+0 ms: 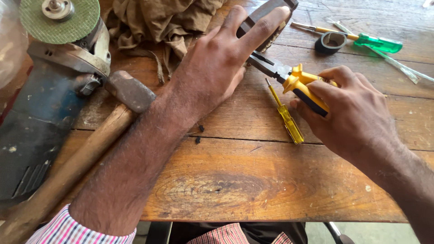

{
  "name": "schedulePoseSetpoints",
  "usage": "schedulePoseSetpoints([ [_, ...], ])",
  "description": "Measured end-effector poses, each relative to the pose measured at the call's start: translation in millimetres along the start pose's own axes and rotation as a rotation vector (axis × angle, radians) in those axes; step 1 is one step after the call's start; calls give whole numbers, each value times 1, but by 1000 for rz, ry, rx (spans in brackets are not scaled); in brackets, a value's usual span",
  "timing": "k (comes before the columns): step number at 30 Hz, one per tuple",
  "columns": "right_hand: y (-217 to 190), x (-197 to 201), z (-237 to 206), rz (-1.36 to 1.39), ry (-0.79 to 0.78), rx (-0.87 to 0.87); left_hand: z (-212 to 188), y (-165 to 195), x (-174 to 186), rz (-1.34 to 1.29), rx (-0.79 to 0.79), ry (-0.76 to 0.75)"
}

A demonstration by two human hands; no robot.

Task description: The person uses a yellow screwdriver and pliers to adjust and trim copper windings on a stator held in a bench vise. They repeatedly probe the slots, trim protruding wire ends, and reposition the component to access different areas.

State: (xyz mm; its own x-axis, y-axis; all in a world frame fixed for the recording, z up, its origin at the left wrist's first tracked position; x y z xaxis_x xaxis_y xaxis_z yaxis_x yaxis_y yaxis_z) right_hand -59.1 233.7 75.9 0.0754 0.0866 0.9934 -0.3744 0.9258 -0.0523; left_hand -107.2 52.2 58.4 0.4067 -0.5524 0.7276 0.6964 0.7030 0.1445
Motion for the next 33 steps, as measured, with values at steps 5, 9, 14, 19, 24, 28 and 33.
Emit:
schedulePoseSetpoints([
  [5,-1,-2,0,-29,17,45,0,3,7,-2,-14,47],
  [9,8,-15,5,-10,-144,-43,0,1,2,-6,5,5],
  [14,1,-8,18,95,-273,-196,0,2,5,0,-8,30],
  [19,4,-14,27,131,-578,-570,0,1,6,-17,-7,16],
  [24,12,-14,29,138,-537,-482,0,3,-2,23,6,-28],
  [28,13,0,18,209,-221,-228,0,4,1,9,-10,36],
  [33,44,4,-15,-117,-145,-305,-2,4,5,-79,-8,52],
])
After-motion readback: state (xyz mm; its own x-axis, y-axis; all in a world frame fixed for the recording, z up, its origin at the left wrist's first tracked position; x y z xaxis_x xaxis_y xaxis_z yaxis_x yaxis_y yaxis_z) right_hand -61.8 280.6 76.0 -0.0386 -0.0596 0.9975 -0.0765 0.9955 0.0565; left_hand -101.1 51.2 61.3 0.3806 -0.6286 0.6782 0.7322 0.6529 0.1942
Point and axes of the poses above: each hand's wrist, its own z-axis towards the middle knuckle, its own x-axis out of the back of the hand, y = z × x, the point moved 8 cm from there along z, towards the middle knuckle, and after that the axes turned 8 degrees about z, right-handed, at the moved point
